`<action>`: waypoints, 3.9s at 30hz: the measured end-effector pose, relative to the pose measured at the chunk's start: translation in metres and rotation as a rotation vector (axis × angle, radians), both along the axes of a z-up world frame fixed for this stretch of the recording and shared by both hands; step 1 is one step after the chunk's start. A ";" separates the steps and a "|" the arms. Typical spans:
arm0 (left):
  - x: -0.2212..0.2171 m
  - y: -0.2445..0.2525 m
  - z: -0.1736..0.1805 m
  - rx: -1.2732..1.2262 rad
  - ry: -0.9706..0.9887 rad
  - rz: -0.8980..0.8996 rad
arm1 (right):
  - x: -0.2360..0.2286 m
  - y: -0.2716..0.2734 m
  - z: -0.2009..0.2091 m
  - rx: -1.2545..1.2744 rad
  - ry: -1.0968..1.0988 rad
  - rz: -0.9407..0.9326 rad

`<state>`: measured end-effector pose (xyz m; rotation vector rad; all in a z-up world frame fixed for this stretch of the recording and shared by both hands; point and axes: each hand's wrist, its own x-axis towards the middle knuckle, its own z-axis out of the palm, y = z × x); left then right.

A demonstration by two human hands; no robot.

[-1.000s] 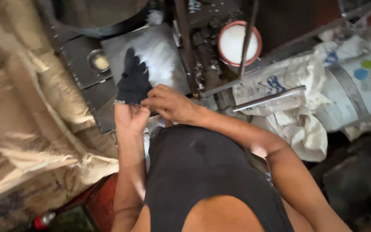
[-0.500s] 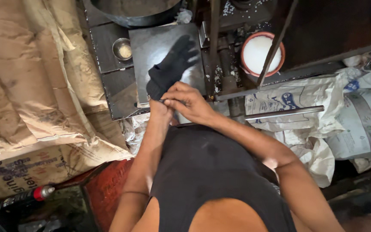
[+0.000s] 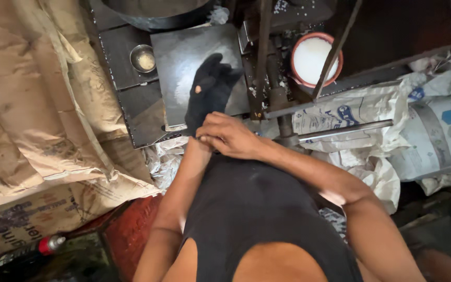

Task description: The person operates a manual machine by turning a crank and placing a metal block into the mechanism. The person wears a glove on the left hand and repeatedly cycles the block through the machine.

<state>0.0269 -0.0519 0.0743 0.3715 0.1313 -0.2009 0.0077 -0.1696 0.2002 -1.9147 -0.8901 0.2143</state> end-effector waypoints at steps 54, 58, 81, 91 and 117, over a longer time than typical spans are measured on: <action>0.007 0.021 0.117 0.169 -0.089 -0.015 | -0.022 -0.004 0.012 0.134 -0.417 -0.490; -0.013 0.010 0.125 0.236 -0.114 -0.048 | -0.017 -0.016 0.014 0.334 -0.197 -0.602; -0.093 -0.130 0.116 0.730 -0.462 -0.201 | 0.015 -0.045 0.009 0.555 -0.758 0.425; -0.087 -0.125 0.097 0.752 -0.555 -0.275 | 0.023 -0.053 -0.011 0.543 -0.706 0.499; 0.118 -0.036 -0.126 1.381 -0.206 -0.294 | 0.039 -0.162 -0.144 -0.143 -0.220 -1.199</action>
